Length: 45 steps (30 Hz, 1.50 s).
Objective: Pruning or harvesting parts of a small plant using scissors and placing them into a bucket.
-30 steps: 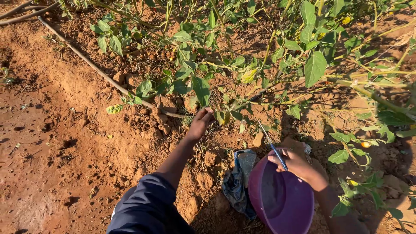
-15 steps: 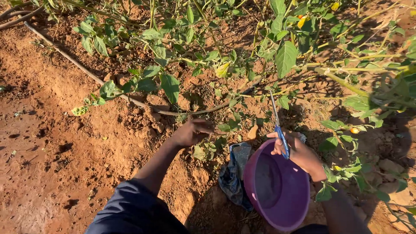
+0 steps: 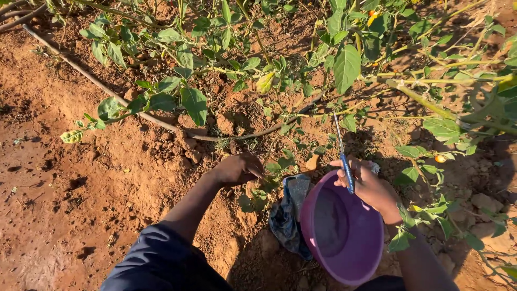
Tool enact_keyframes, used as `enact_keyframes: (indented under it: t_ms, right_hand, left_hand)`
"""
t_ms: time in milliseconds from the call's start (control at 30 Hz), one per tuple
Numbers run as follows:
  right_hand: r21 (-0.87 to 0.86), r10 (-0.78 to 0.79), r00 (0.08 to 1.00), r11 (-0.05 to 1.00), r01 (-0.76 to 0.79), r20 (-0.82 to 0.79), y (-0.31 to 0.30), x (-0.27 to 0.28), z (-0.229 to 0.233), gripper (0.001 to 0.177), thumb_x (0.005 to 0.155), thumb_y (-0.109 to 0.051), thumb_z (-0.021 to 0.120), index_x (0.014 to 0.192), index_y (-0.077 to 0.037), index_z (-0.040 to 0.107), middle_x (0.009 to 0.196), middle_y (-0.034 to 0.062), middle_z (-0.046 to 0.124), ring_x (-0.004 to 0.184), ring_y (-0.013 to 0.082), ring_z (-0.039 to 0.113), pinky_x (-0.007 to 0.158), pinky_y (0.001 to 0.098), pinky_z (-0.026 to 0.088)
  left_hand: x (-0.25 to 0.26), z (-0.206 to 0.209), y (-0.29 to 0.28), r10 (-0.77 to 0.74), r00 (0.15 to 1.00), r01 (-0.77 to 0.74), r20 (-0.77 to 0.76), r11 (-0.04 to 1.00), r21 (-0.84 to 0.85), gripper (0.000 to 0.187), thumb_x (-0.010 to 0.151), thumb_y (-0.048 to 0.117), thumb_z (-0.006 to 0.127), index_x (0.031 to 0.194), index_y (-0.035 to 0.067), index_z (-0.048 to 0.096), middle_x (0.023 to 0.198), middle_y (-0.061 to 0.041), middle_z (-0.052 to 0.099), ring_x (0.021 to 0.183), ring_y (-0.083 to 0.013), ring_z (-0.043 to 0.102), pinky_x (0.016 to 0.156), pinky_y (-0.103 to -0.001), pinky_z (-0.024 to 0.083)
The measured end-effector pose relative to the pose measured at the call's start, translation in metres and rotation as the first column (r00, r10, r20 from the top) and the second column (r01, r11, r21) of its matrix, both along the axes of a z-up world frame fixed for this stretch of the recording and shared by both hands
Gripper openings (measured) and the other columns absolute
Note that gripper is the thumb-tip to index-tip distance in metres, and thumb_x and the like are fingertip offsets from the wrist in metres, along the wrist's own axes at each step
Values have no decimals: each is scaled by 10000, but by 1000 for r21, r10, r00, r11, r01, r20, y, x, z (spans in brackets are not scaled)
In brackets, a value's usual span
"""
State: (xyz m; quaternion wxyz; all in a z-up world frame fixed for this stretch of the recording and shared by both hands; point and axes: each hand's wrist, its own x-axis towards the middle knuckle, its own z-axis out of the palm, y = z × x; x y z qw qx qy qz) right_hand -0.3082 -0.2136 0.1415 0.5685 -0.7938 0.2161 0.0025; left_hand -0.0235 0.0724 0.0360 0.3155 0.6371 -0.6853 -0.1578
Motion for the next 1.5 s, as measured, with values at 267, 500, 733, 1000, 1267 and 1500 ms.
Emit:
enact_keyframes:
  t_ms: [267,500,733,1000,1267,1500]
  right_hand:
    - [24,-132,987,991,135,-86,-18,-15,-28,541,956,-334,625,1426,-68,586,907,-33,649,878,138,702,830,305,568]
    - [-395,-254,883,915,87,-395,11,-8,10,571,1021,-349,738,1567,-198,659,866,214,642,682,336,603,658,479,494]
    - [-420,-113,994,902,101,-5,-14,23,-26,446,874,-413,838,1057,-34,692,941,77,732,859,168,649,797,352,538]
    - [-947,-127,962,248,-206,-243,-53,102,-69,669,779,-517,840,1221,-39,684,999,145,765,942,318,719,1023,467,507]
    - [-905,-340,844,52,-422,-414,-58,136,-96,753,739,-618,841,1199,-44,682,1033,112,775,1232,329,577,929,474,519]
    - [-835,-393,775,-30,-549,-495,-44,173,-109,924,651,-685,862,1291,-61,630,1174,99,729,1244,353,524,980,479,458]
  left_hand:
    - [-12,-60,-24,-149,987,160,-64,962,223,171,889,176,788,1047,239,803,1216,-52,730,1194,-228,650,1052,-399,525]
    - [-10,-87,-55,352,903,-119,-247,755,645,239,992,201,583,1185,84,663,1166,-156,731,1051,-304,712,925,-489,600]
    - [1,-269,-137,720,649,-511,-247,653,559,443,1170,450,402,1391,138,625,1256,-226,664,1115,-346,650,915,-474,543]
    - [-52,-220,-129,676,160,-331,-719,723,606,243,1025,254,588,1140,221,800,910,-62,798,663,-165,667,552,-322,561]
    - [-75,-177,-139,747,530,-561,-401,663,495,281,1015,376,584,902,219,786,810,-55,766,663,-214,715,709,-381,603]
    - [-77,-177,-137,739,473,-584,-480,671,457,310,976,409,630,886,152,779,793,-86,756,682,-268,715,713,-411,585]
